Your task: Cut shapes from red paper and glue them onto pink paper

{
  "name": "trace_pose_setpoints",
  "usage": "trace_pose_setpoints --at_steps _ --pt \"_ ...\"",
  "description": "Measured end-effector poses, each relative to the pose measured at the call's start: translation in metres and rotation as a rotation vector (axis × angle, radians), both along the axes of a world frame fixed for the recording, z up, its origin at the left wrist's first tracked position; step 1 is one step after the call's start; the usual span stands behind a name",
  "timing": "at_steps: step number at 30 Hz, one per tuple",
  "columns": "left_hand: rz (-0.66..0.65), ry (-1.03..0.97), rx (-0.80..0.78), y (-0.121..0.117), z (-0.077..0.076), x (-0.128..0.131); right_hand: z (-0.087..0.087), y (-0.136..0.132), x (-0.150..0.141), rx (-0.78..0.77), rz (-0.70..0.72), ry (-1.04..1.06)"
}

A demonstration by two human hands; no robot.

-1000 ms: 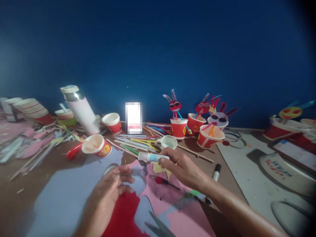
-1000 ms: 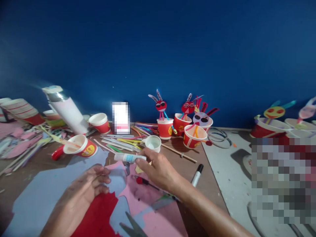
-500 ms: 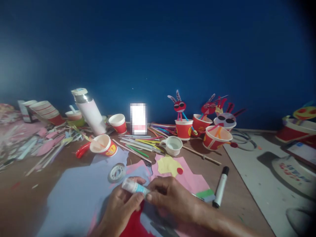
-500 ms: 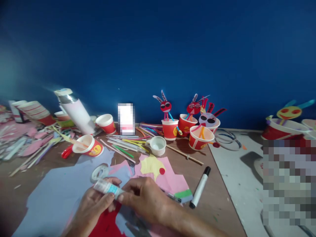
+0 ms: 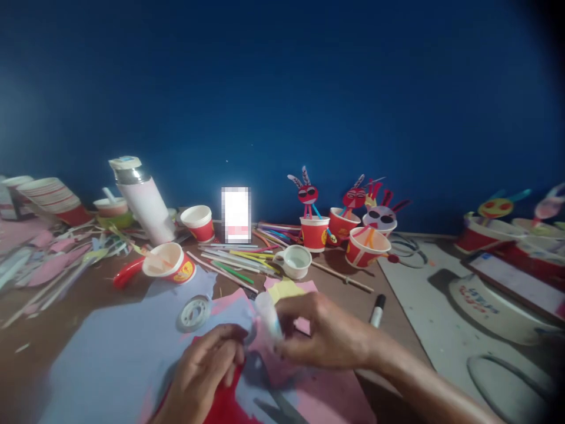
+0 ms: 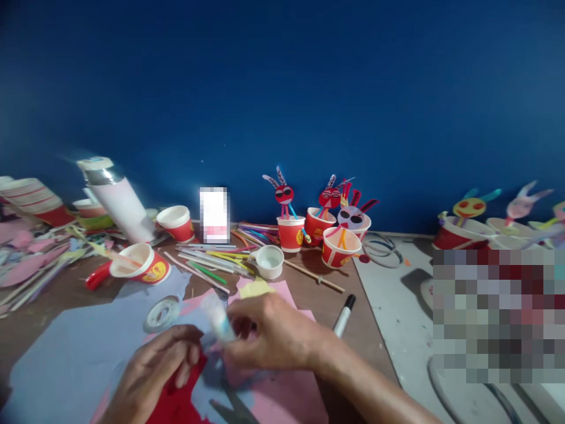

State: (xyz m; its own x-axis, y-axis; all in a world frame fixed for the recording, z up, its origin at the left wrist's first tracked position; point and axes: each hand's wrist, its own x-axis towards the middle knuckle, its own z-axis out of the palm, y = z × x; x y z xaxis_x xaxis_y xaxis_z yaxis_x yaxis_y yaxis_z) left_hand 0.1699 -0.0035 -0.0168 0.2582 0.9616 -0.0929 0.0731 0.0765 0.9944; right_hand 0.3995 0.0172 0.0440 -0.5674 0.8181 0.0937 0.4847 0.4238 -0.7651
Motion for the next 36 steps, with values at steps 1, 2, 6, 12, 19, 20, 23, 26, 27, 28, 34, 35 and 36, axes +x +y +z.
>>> trace_pose_setpoints --at_steps 1,2,6,12,19,20,23,26,27,28,34,35,36 --pt "0.009 0.05 -0.013 0.001 0.001 -0.001 0.004 0.005 0.011 0.074 -0.072 -0.074" --pt "-0.008 0.087 -0.022 0.002 0.001 -0.002 0.008 0.011 0.022 0.153 -0.171 -0.145" --pt "-0.127 0.139 -0.039 0.003 0.0 -0.005 0.006 0.031 0.058 0.12 -0.354 -0.45" --pt "-0.161 0.201 0.109 0.003 -0.007 -0.005 -0.014 0.041 0.06 0.037 -0.264 -0.575" --pt "-0.141 0.283 0.115 0.008 0.004 -0.001 -0.009 0.036 0.064 -0.004 -0.276 -0.63" --pt "-0.137 0.264 0.105 0.009 0.005 0.0 -0.007 0.035 0.066 -0.013 -0.28 -0.631" --pt "-0.122 0.22 0.043 0.01 0.006 0.0 0.002 0.033 0.075 -0.003 -0.337 -0.624" --pt "-0.12 0.26 -0.003 0.011 0.003 -0.002 0.009 0.031 0.078 0.072 -0.412 -0.6" --pt "-0.122 0.277 -0.008 0.01 0.002 -0.003 0.012 0.029 0.076 0.123 -0.431 -0.592" --pt "-0.121 0.285 -0.006 0.01 0.002 -0.004 0.013 0.028 0.073 0.187 -0.45 -0.583" --pt "-0.102 0.226 -0.023 0.006 0.003 -0.004 0.011 0.008 0.025 0.524 -0.28 -0.454" --pt "-0.1 0.229 -0.028 0.006 0.004 -0.004 0.008 0.005 0.016 0.535 -0.198 -0.445" --pt "-0.096 0.232 -0.03 0.005 0.005 -0.004 0.005 0.003 0.009 0.537 -0.134 -0.456"
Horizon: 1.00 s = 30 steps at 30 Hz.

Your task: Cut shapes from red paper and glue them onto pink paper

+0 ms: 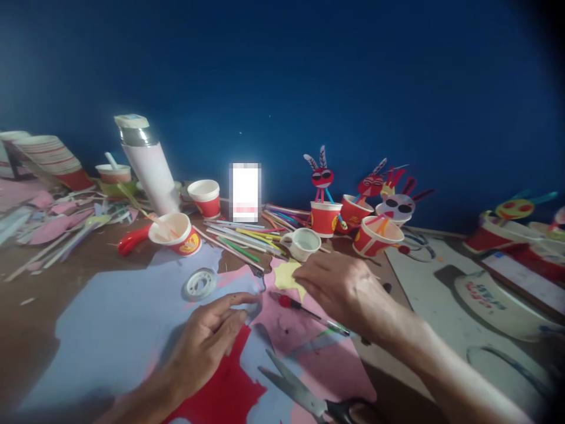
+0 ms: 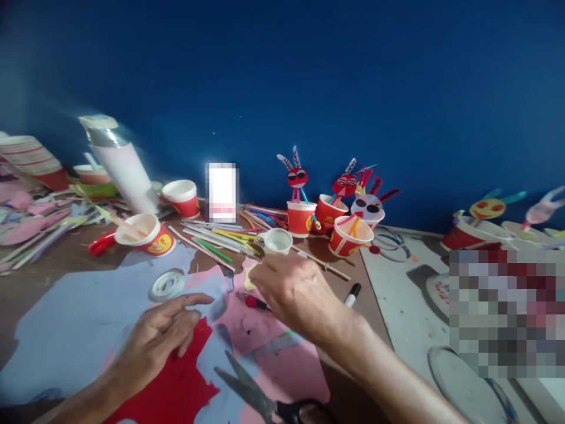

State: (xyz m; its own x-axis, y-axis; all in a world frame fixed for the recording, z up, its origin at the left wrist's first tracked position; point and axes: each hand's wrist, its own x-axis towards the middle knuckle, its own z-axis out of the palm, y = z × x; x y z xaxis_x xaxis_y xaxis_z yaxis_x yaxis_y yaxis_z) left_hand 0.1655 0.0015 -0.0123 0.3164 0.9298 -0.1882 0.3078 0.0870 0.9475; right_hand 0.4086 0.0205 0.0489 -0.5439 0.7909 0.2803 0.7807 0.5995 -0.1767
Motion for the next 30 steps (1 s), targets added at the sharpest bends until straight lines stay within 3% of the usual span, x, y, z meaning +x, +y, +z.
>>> trace_pose_setpoints --at_steps 2,9,13,18,21,26,30 --pt "0.004 -0.001 -0.007 0.0 0.001 -0.001 -0.008 -0.001 -0.01 -0.061 0.026 -0.074" --pt "0.021 -0.036 0.018 0.001 0.005 -0.002 -0.036 0.004 -0.02 -0.217 -0.151 -0.162" --pt "0.04 -0.016 0.007 0.001 0.006 -0.001 -0.042 0.003 -0.027 -0.288 -0.242 -0.148" --pt "0.015 -0.043 0.042 0.001 0.005 -0.004 -0.04 0.004 -0.027 -0.328 -0.243 -0.074" --pt "-0.007 -0.056 0.078 0.002 0.006 -0.003 -0.035 0.004 -0.025 -0.403 -0.216 0.1" --pt "0.02 -0.133 0.017 0.003 0.011 0.002 -0.032 0.001 -0.032 -0.761 -0.133 0.67" --pt "0.009 -0.212 -0.082 0.002 0.016 0.006 -0.037 -0.005 -0.044 -0.846 -0.159 0.772"
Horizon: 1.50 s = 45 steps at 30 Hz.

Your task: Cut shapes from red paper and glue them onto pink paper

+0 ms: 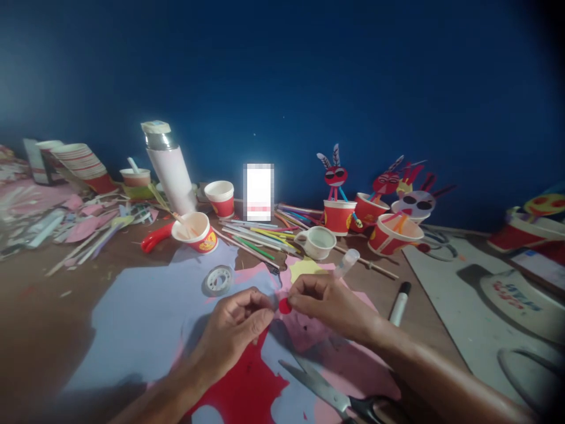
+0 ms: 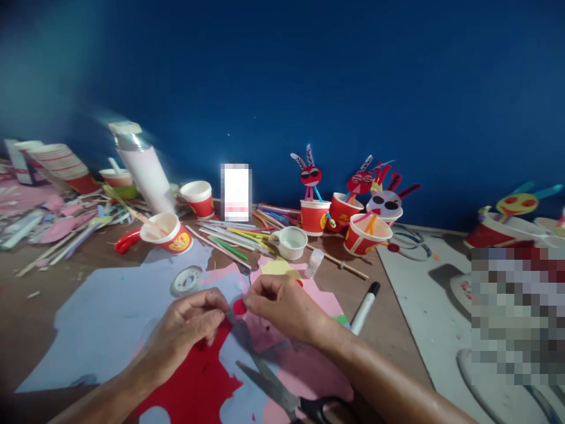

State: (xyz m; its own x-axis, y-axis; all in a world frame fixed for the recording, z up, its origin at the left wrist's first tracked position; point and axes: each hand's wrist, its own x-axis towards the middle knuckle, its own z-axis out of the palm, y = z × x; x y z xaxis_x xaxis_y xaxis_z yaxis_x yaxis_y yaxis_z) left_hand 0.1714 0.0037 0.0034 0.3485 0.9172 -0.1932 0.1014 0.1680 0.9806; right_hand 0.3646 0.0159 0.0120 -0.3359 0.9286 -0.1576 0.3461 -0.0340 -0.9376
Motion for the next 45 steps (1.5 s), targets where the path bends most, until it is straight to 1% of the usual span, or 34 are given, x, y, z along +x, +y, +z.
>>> trace_pose_setpoints --at_steps 5,9,11,13,16,19,21,23,25,30,36,38,40,42,45 --pt "0.003 -0.049 -0.049 -0.002 0.002 0.003 0.001 -0.008 -0.007 -0.076 0.004 0.075" --pt "-0.009 -0.084 -0.081 -0.002 -0.004 0.0 0.004 -0.008 -0.008 -0.143 0.014 0.127" --pt "-0.015 -0.124 -0.111 -0.002 -0.009 -0.003 0.002 -0.007 -0.009 -0.136 -0.01 0.157" --pt "-0.012 -0.169 -0.134 -0.002 -0.013 -0.006 -0.001 -0.008 -0.01 -0.067 -0.045 0.171" --pt "-0.015 -0.234 -0.184 -0.002 -0.016 -0.007 -0.005 -0.011 -0.012 0.129 -0.072 0.139" --pt "-0.03 -0.273 -0.259 -0.002 -0.015 -0.005 -0.005 -0.015 -0.011 0.375 -0.003 0.087" --pt "-0.046 -0.287 -0.293 -0.002 -0.014 -0.004 -0.005 -0.016 -0.009 0.496 0.065 0.087" --pt "-0.061 -0.304 -0.317 -0.003 -0.014 -0.003 -0.004 -0.016 -0.007 0.55 0.109 0.094" --pt "-0.063 -0.322 -0.344 -0.004 -0.013 -0.002 -0.004 -0.014 -0.006 0.569 0.126 0.096" --pt "-0.087 -0.346 -0.368 -0.004 -0.014 -0.001 -0.001 -0.014 -0.006 0.584 0.117 0.087" --pt "-0.126 -0.386 -0.373 -0.004 -0.017 0.0 -0.001 -0.015 -0.003 0.563 0.197 0.076" --pt "-0.12 -0.404 -0.387 -0.004 -0.017 0.0 -0.001 -0.015 -0.001 0.552 0.205 0.096" --pt "-0.104 -0.422 -0.396 -0.004 -0.016 0.0 -0.002 -0.015 -0.001 0.507 0.2 0.122" --pt "-0.102 -0.438 -0.392 -0.005 -0.015 0.0 -0.002 -0.014 -0.001 0.425 0.176 0.163" --pt "-0.101 -0.445 -0.394 -0.004 -0.015 0.0 -0.004 -0.011 0.0 0.287 0.103 0.3"
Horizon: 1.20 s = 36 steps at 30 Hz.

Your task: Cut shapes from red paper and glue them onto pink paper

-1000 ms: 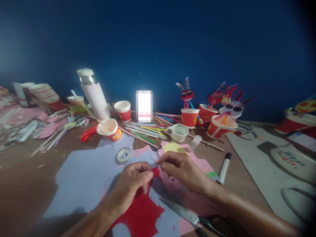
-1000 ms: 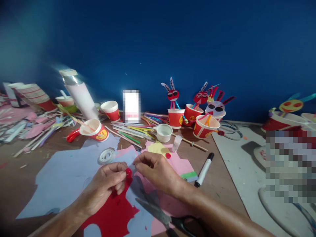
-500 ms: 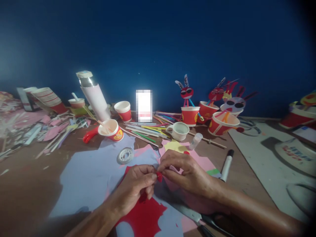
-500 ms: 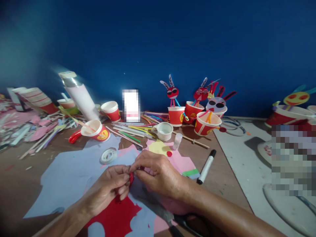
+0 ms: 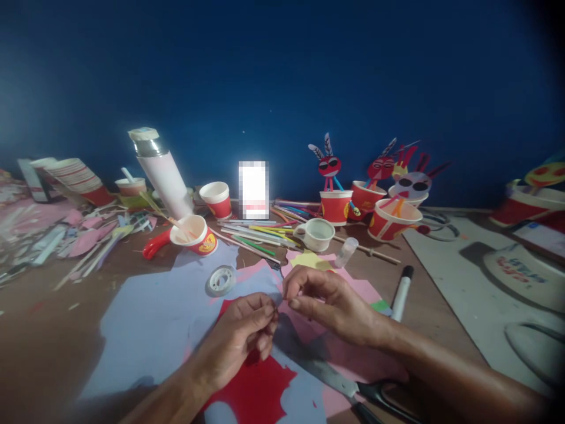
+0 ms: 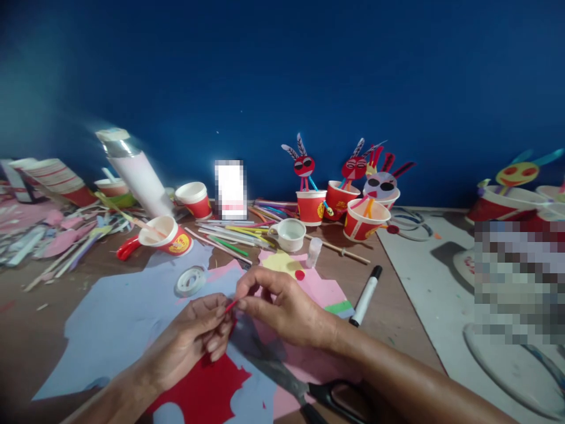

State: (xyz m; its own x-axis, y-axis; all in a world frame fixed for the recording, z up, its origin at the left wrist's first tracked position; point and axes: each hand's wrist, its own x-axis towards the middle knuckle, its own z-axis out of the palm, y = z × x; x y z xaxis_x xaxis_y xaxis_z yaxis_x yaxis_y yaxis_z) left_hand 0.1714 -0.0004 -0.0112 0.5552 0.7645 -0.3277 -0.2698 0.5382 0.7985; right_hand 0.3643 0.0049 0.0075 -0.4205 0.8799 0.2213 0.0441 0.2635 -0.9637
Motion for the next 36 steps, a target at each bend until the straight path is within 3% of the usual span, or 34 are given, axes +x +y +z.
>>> trace_pose_setpoints --at_steps 6,12,18,23,26,32,36 --pt "-0.034 -0.05 -0.011 -0.001 -0.001 -0.001 -0.004 0.004 -0.001 -0.22 0.004 0.258" --pt "0.01 0.0 0.061 -0.006 0.006 0.002 -0.007 0.0 -0.006 -0.337 0.037 0.252" --pt "0.106 0.146 0.276 -0.007 0.042 -0.014 -0.009 -0.002 -0.011 -0.353 0.029 0.25" --pt "0.138 0.171 0.331 -0.012 0.068 -0.057 -0.006 -0.006 -0.014 -0.379 0.007 0.236" --pt "0.253 0.271 0.307 -0.027 0.063 -0.091 -0.004 -0.008 -0.015 -0.371 -0.051 0.147" --pt "0.445 0.492 0.181 -0.079 0.027 -0.157 -0.018 -0.01 -0.02 -0.442 -0.111 0.168" --pt "0.561 0.552 0.109 -0.096 0.016 -0.177 -0.033 -0.016 -0.025 -0.542 -0.113 0.213"
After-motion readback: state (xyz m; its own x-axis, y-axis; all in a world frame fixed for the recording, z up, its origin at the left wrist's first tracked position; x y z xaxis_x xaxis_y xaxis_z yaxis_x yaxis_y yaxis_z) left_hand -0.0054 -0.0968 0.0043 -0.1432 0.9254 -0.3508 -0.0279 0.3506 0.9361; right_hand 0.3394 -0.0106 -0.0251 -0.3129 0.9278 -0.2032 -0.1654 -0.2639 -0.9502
